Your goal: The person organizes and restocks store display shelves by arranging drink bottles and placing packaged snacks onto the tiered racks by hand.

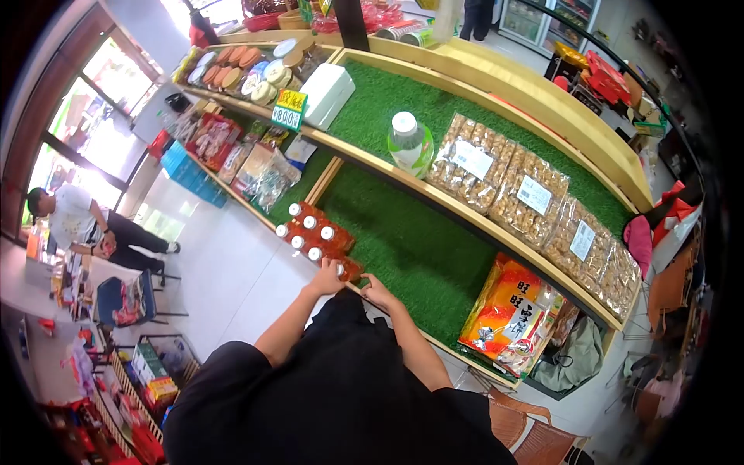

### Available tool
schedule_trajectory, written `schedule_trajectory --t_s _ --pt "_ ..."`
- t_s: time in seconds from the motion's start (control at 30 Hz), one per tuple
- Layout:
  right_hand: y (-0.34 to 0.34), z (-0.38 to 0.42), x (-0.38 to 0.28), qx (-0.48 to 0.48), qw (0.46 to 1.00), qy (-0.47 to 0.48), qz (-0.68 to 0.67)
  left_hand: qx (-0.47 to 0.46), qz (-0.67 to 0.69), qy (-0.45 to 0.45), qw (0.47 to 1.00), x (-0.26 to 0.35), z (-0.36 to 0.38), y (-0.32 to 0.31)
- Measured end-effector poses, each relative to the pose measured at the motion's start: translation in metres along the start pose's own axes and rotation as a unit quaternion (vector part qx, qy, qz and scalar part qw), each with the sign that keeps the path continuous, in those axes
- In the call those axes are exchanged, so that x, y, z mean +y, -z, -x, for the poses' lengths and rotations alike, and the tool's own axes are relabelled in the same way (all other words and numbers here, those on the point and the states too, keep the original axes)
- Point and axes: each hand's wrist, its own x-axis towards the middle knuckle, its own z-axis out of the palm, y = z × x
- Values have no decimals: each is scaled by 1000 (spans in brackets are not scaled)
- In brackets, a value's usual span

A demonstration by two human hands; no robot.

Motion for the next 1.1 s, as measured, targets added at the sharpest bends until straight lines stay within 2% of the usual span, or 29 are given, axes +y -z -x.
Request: schedule_trajectory --t_s 0.07,0.1,0.13,0.2,0.23,0.27,0.3,0.33,0.37,0.4,0.43,0.47,0.5,0.53,0.67,0.7,0.8,0.87,0.93,0.97,1.03,1.1 --pt "4 -12 -3 12 997 -22 80 -6 -63 47 997 8 -15 0" --pt "4 -28 3 -4 993 -30 110 -6 -53 65 996 9 -25 -1" --pt "0 -35 2 4 993 -35 116 -33 -37 29 998 7 -34 2" --pt "-5 -54 -11 11 979 -30 200 -111 -118 -12 987 3 -44 7" --pt "-9 -64 -17 36 966 -61 248 -135 -119 -14 984 6 -48 14" --pt "-18 -60 -35 35 980 -47 191 -157 -109 -18 981 5 -53 18" --pt "-21 -82 -17 13 980 -2 197 -185 -100 -31 977 -2 -63 15" --pt "-22 -105 15 31 962 129 238 -212 -91 -47 972 -9 -71 7" --pt "-13 -132 52 -44 953 69 290 -208 -103 -69 970 -19 -78 -7" --pt "-16 -126 40 -47 914 109 389 -206 -116 -89 968 -24 -82 -21" --pt "-21 -126 58 -37 920 5 390 -213 -86 -67 971 -14 -76 -14" --pt "-22 -119 46 -55 922 -6 384 -220 -61 -44 973 -14 -74 -7" --pt "-24 -111 35 -61 901 16 428 -190 -72 -102 974 -18 -74 -10" --pt "-27 -104 11 -55 898 5 436 -228 -73 -138 961 -23 -83 -17" --pt "-39 -74 -46 38 956 19 289 -302 -36 -176 936 -13 -106 17" --pt "-42 -68 -55 67 968 27 241 -287 -23 -199 937 -12 -111 16" --pt "-34 -51 -81 102 973 10 206 -287 -8 -238 928 13 -117 55" --pt "-29 -38 -126 145 954 78 249 -220 23 -307 926 29 -117 75" --pt "-16 -30 -146 217 885 225 345 -217 51 -362 905 52 -118 99" --pt "-16 -21 -169 224 887 219 340 -226 51 -365 902 67 -115 119" --pt "-23 -2 -234 288 872 268 292 -172 59 -405 896 98 -110 180" --pt "-10 15 -264 294 862 283 301 -109 62 -444 887 121 -105 244"
